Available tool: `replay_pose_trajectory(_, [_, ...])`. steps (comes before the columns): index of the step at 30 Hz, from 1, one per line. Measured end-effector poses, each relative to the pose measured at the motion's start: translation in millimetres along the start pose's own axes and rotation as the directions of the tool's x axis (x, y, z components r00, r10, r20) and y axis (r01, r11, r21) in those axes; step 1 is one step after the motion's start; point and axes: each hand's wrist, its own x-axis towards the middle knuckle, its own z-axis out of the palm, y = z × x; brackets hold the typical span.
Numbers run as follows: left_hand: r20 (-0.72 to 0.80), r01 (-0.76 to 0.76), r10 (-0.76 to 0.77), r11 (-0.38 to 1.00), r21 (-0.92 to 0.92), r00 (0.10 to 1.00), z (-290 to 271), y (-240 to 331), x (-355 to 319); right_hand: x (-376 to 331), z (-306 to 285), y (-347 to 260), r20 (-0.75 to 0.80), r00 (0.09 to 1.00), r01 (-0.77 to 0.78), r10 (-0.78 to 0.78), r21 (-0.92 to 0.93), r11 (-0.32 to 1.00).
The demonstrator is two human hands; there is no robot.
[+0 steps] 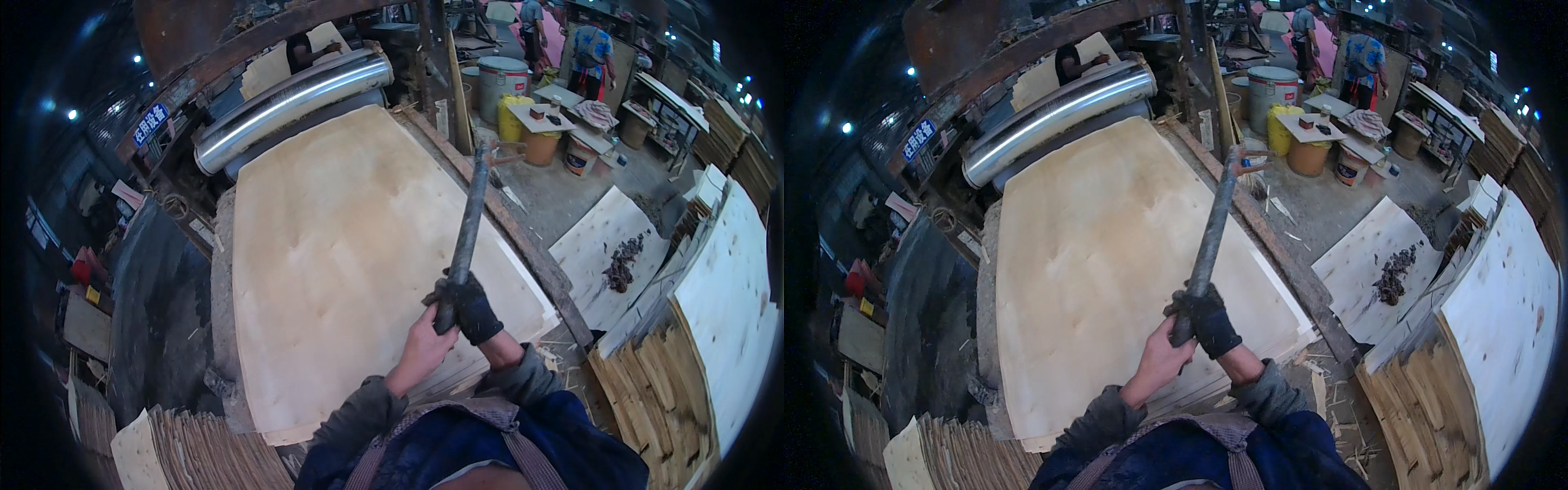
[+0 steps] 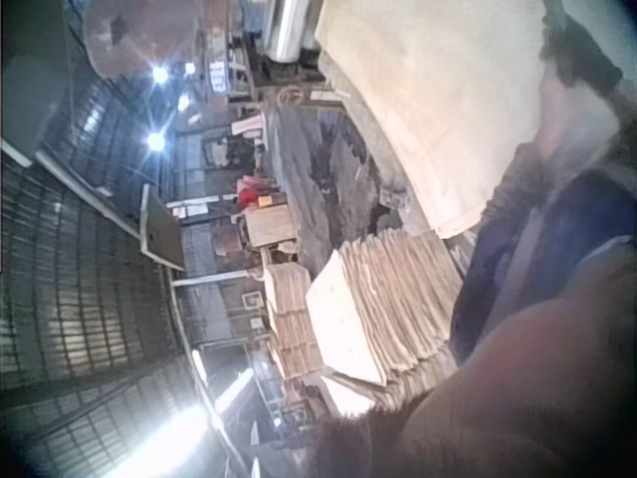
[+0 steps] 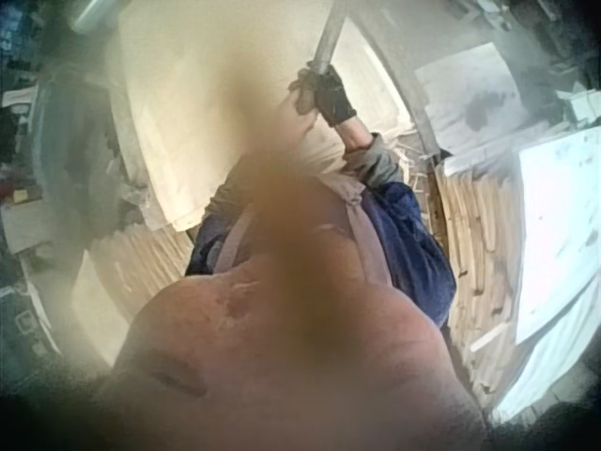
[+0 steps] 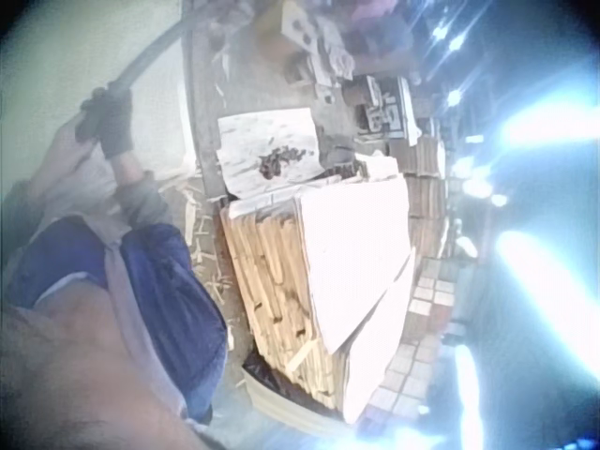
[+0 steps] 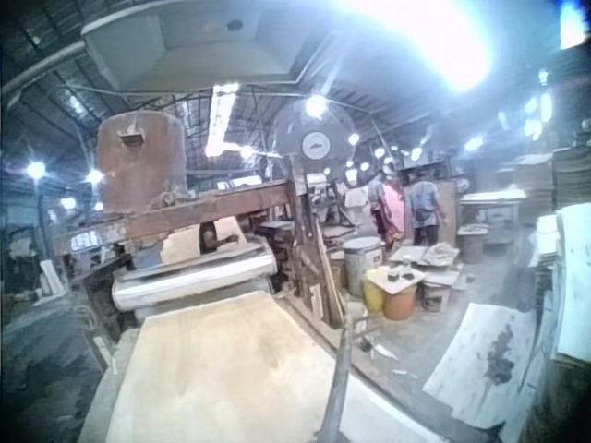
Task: The person uses a wooden pole to guide thin sheets of wood into a rolling machine, then retrieves a stack of sheets from a pallet and feeds them individually through the rollers.
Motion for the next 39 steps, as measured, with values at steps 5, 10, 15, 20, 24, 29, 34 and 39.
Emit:
replay_pose_trajectory(5, [0.122, -0.077, 0.097, 0.984, -0.16, 0.988, 22, 18, 89, 94, -42, -91, -0.048, 0.998, 0.036, -0.042, -0.11, 0.993])
replay_pose_trajectory(10, [-0.07, -0.134, 0.287, 0.632, 0.764, 0.955, 16, -60, 188, 235, -115, -186, -0.054, 0.964, 0.197, -0.259, -0.506, 0.84])
replay_pose_trajectory(15, [-0.198, 0.064, 0.292, 0.412, 0.909, 0.936, 20, -107, 221, 347, -129, -265, 0.067, 0.854, 0.501, -0.517, -0.377, 0.779])
replay_pose_trajectory(20, [-0.205, 0.119, 0.229, 0.339, 0.933, 0.952, 30, -99, 228, 464, -161, -320, 0.121, 0.855, 0.516, -0.504, -0.297, 0.804])
replay_pose_trajectory(24, [-0.217, 0.148, 0.142, 0.387, 0.91, 0.966, 34, -100, 225, 513, -116, -325, -0.05, 0.884, 0.43, -0.465, -0.303, 0.85])
replay_pose_trajectory(29, [-0.181, 0.15, 0.036, 0.415, 0.897, 0.983, 30, -95, 235, 646, -135, -261, -0.069, 0.836, 0.482, -0.544, -0.381, 0.789])
replay_pose_trajectory(34, [-0.193, 0.182, -0.012, 0.394, 0.901, 0.981, 26, -105, 232, 664, -141, -156, -0.158, 0.987, -0.09, 0.035, -0.355, 0.931])
replay_pose_trajectory(39, [-0.187, 0.167, 0.017, 0.383, 0.908, 0.982, 24, -109, 232, 687, -233, -132, -0.018, 0.991, 0.122, -0.133, -0.305, 0.945])
